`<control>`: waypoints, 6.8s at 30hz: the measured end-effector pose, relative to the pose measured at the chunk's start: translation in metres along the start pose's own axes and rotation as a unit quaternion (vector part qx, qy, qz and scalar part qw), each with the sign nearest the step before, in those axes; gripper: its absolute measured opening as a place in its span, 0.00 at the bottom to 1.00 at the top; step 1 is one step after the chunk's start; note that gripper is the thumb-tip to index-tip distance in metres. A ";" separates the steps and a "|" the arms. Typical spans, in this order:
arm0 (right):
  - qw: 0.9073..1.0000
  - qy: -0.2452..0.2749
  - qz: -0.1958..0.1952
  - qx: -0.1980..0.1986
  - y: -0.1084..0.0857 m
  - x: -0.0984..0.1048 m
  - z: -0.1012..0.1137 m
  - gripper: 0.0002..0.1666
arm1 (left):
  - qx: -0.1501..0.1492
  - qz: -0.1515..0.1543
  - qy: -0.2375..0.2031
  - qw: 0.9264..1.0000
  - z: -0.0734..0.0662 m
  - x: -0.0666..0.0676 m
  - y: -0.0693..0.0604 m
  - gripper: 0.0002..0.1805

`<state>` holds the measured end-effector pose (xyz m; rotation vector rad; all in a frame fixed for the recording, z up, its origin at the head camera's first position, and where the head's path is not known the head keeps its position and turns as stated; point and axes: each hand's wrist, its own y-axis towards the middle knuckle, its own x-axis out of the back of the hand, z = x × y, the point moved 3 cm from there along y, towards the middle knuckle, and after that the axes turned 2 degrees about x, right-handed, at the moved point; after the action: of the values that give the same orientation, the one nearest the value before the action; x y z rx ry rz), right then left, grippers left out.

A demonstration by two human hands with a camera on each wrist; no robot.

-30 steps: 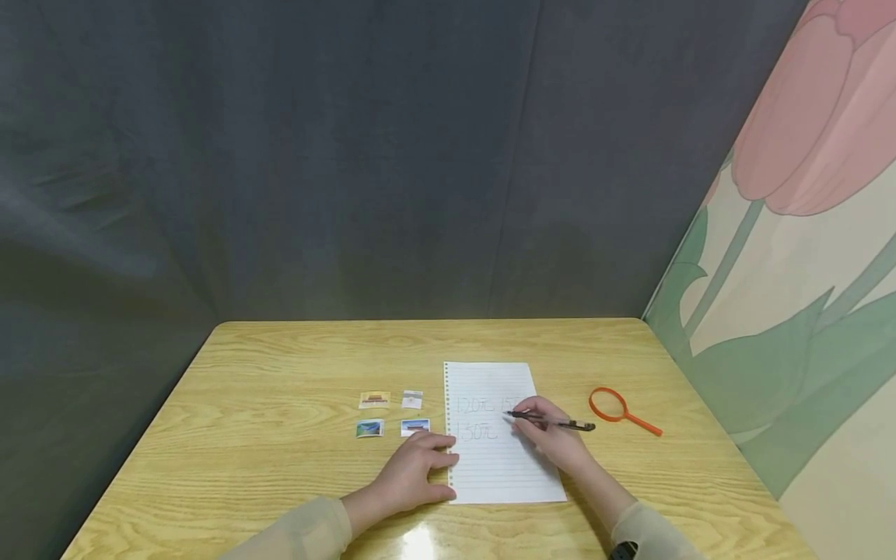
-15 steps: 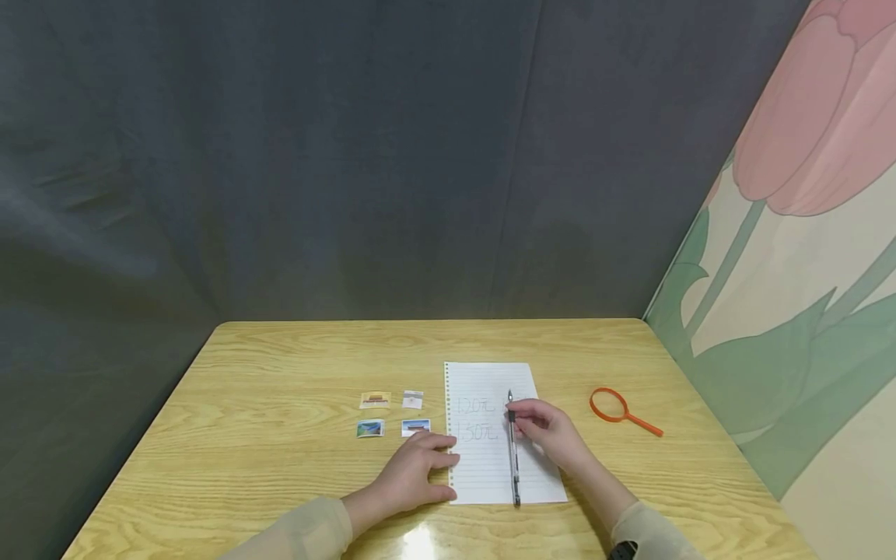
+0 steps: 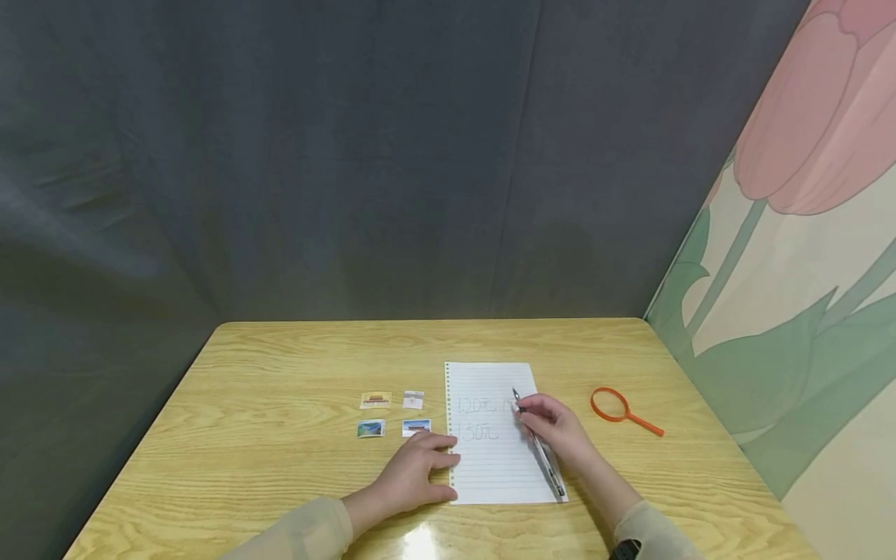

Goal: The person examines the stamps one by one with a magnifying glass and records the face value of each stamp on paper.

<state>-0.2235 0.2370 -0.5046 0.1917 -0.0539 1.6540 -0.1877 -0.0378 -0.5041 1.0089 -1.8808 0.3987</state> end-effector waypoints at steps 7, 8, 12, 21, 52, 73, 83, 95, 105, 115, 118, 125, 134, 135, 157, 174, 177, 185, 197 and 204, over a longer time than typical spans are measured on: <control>0.999 -0.032 -0.021 0.030 -0.001 0.025 0.001 0.18 | 0.000 0.000 -0.003 1.000 0.000 0.000 0.000 0.28; 0.998 -0.038 -0.024 0.032 -0.001 0.029 0.001 0.19 | 0.000 0.000 -0.003 1.000 0.001 0.000 0.000 0.28; 0.995 -0.081 -0.043 0.034 -0.003 0.046 0.000 0.20 | -0.002 -0.002 0.000 1.000 0.001 0.000 0.000 0.28; 0.976 -0.199 -0.065 0.053 -0.010 0.075 0.000 0.16 | -0.004 0.000 0.000 1.000 -0.001 0.000 0.000 0.28; 0.919 -0.366 -0.061 0.130 -0.013 0.081 -0.010 0.15 | -0.002 0.000 -0.001 1.000 0.000 0.000 0.000 0.28; 0.905 -0.402 -0.108 0.090 -0.006 0.078 -0.011 0.15 | 0.000 0.000 0.000 1.000 -0.001 0.000 -0.001 0.28; 0.903 -0.408 -0.112 0.070 -0.005 0.076 -0.010 0.15 | -0.002 -0.003 -0.001 1.000 -0.001 0.001 -0.001 0.28; 0.912 -0.390 -0.116 0.056 -0.005 0.079 -0.012 0.18 | -0.005 -0.003 0.000 1.000 -0.002 0.001 -0.001 0.28; 0.925 -0.349 -0.130 0.076 -0.010 0.090 -0.002 0.19 | -0.012 0.001 0.005 1.000 0.001 0.002 0.001 0.28; 0.927 -0.341 -0.137 0.071 -0.017 0.113 0.002 0.19 | -0.015 -0.030 -0.053 0.998 0.004 0.010 0.003 0.23; 0.916 -0.362 -0.148 0.093 -0.019 0.121 0.002 0.18 | -0.010 -0.052 -0.070 0.996 0.007 0.014 0.004 0.23; 0.901 -0.377 -0.172 0.126 -0.025 0.138 0.002 0.19 | 0.024 -0.094 -0.085 0.992 0.019 0.025 0.004 0.20; 0.901 -0.384 -0.172 0.107 -0.030 0.155 -0.003 0.24 | 0.029 -0.171 -0.070 0.982 0.039 0.038 0.008 0.18; 0.901 -0.385 -0.172 0.107 -0.030 0.156 -0.003 0.24 | 0.036 -0.175 -0.066 0.982 0.042 0.040 0.009 0.19; 0.929 -0.347 -0.125 0.044 -0.031 0.178 -0.026 0.31 | 0.138 -0.143 -0.024 0.980 0.085 0.061 0.036 0.28; 0.925 -0.359 -0.117 0.047 -0.035 0.186 -0.032 0.29 | 0.146 -0.113 0.023 0.983 0.098 0.055 0.044 0.22; 0.922 -0.368 -0.112 0.051 -0.034 0.187 -0.033 0.28 | 0.146 -0.111 0.025 0.983 0.096 0.057 0.044 0.21; 0.913 -0.385 -0.119 0.066 -0.033 0.187 -0.034 0.15 | 0.147 -0.107 0.013 0.983 0.095 0.059 0.043 0.20; 0.909 -0.389 -0.142 0.046 -0.035 0.186 -0.035 0.08 | 0.150 -0.114 0.001 0.982 0.094 0.058 0.042 0.18; 0.916 -0.369 -0.154 0.044 -0.034 0.179 -0.024 0.13 | 0.154 -0.120 -0.008 0.981 0.093 0.057 0.044 0.18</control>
<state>-0.2061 0.4199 -0.5032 0.8454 -0.4974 1.1926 -0.2893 -0.0970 -0.4971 1.4323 -1.7161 0.5503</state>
